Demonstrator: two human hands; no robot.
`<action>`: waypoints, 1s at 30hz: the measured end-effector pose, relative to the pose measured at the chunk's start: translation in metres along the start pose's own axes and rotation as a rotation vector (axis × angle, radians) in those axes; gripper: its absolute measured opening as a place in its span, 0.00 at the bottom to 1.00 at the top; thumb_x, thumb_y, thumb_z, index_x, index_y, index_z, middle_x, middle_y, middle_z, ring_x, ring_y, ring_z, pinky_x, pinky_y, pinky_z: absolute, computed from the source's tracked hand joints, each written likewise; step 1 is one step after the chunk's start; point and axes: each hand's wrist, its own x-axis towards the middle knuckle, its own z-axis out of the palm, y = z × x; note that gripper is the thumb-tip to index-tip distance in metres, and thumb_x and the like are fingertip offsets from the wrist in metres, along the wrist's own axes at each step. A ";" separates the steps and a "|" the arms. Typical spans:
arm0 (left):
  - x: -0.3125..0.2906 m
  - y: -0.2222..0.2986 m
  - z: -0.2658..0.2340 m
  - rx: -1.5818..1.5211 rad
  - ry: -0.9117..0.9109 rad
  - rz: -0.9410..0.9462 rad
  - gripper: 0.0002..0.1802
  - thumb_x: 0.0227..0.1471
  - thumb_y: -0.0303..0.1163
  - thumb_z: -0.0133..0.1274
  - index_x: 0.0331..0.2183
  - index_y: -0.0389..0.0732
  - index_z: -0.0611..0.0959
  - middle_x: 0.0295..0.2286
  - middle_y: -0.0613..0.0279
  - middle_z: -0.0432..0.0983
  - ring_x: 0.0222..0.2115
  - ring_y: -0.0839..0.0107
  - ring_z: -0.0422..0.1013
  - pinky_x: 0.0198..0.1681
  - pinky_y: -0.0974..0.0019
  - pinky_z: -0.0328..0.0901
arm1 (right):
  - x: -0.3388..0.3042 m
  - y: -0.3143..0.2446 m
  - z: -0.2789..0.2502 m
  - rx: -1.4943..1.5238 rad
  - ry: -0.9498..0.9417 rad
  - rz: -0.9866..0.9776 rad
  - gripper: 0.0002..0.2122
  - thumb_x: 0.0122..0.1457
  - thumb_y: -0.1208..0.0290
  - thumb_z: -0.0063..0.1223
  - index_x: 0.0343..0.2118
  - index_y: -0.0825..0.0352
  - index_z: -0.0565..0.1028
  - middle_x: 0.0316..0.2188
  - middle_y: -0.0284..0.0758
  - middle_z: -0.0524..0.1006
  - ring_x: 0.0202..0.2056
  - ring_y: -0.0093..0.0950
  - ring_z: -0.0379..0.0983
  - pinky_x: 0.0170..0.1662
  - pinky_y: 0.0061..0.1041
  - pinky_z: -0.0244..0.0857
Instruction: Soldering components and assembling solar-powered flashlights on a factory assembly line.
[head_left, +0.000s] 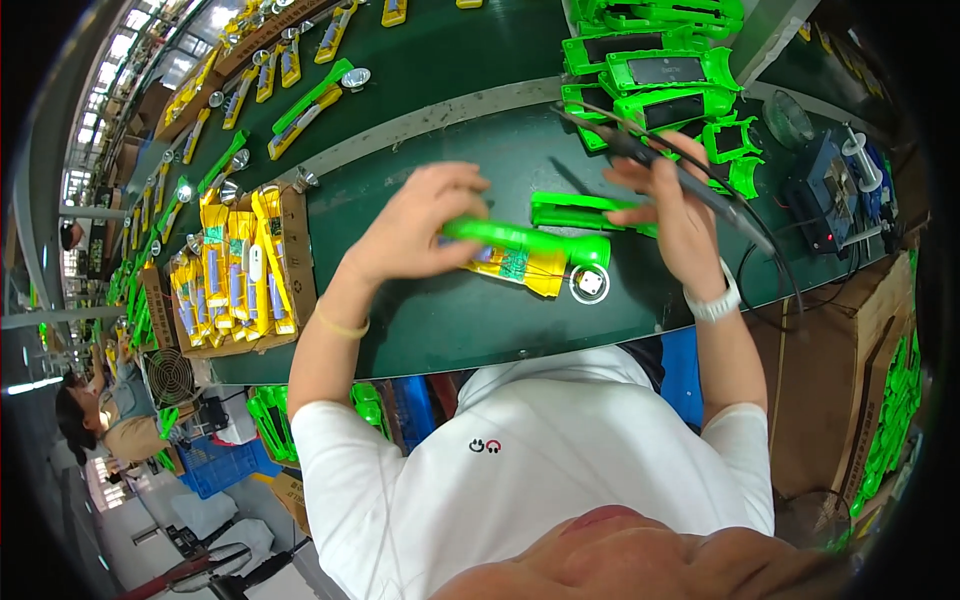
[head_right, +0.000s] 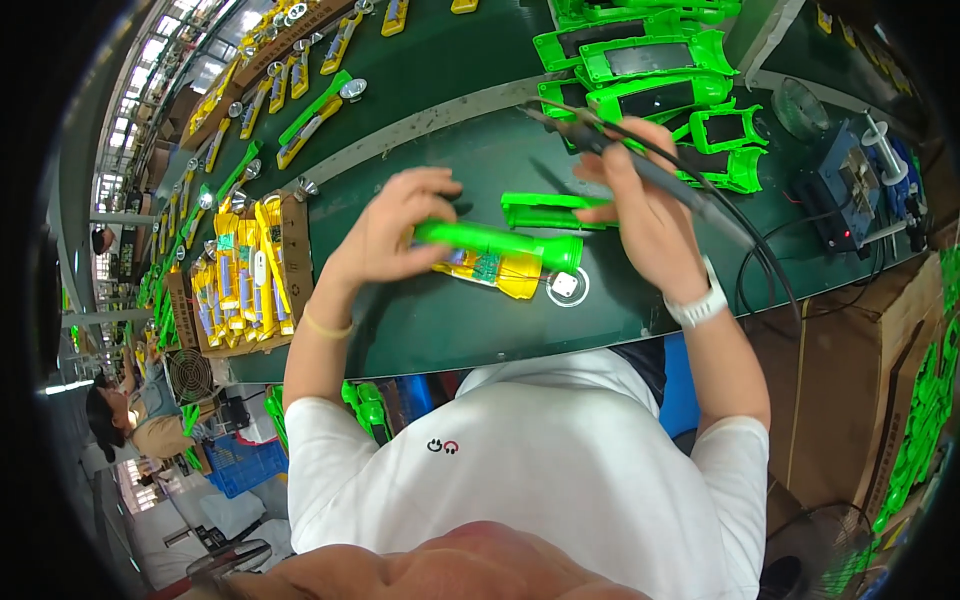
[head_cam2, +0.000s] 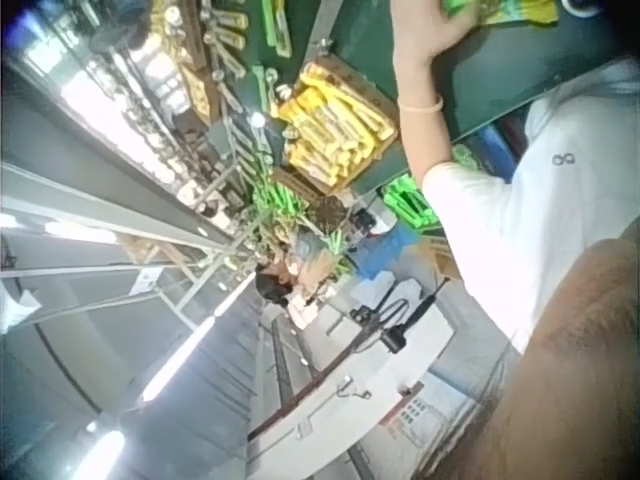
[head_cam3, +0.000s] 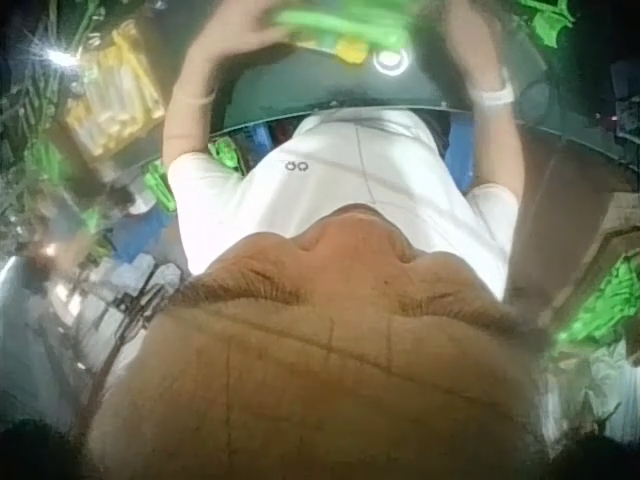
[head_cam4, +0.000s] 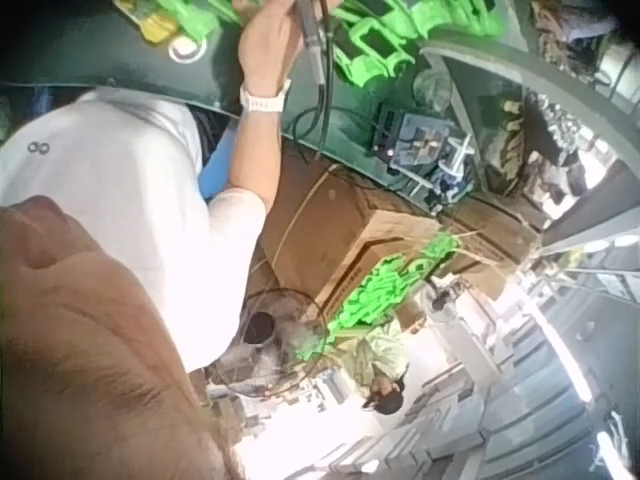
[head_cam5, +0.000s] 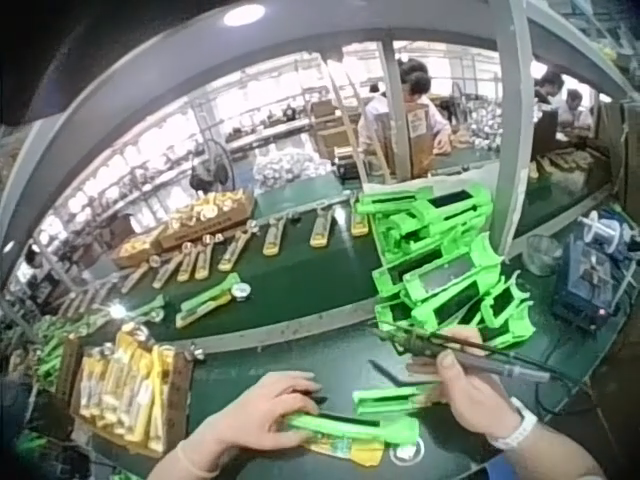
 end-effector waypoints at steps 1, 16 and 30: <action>-0.007 0.008 0.002 -0.041 -0.081 0.002 0.20 0.31 0.34 0.61 0.31 0.42 0.75 0.43 0.53 0.67 0.47 0.53 0.62 0.50 0.54 0.57 | 0.011 0.005 0.005 -0.012 0.026 -0.008 0.19 0.62 0.60 0.35 0.50 0.66 0.53 0.40 0.46 0.71 0.42 0.34 0.72 0.30 0.24 0.72; 0.036 -0.157 -0.034 0.078 0.370 -0.608 0.26 0.36 0.33 0.59 0.38 0.39 0.67 0.36 0.52 0.70 0.39 0.58 0.68 0.43 0.64 0.62 | -0.048 0.063 -0.038 -0.080 -0.018 -0.118 0.26 0.56 0.50 0.40 0.46 0.67 0.53 0.45 0.47 0.60 0.42 0.40 0.70 0.37 0.33 0.72; 0.164 -0.339 -0.068 0.461 0.314 -1.321 0.46 0.36 0.56 0.58 0.50 0.38 0.61 0.45 0.46 0.67 0.46 0.55 0.66 0.47 0.58 0.61 | -0.030 0.060 -0.033 0.013 -0.009 0.089 0.25 0.53 0.45 0.44 0.33 0.69 0.68 0.35 0.46 0.76 0.40 0.34 0.69 0.44 0.33 0.60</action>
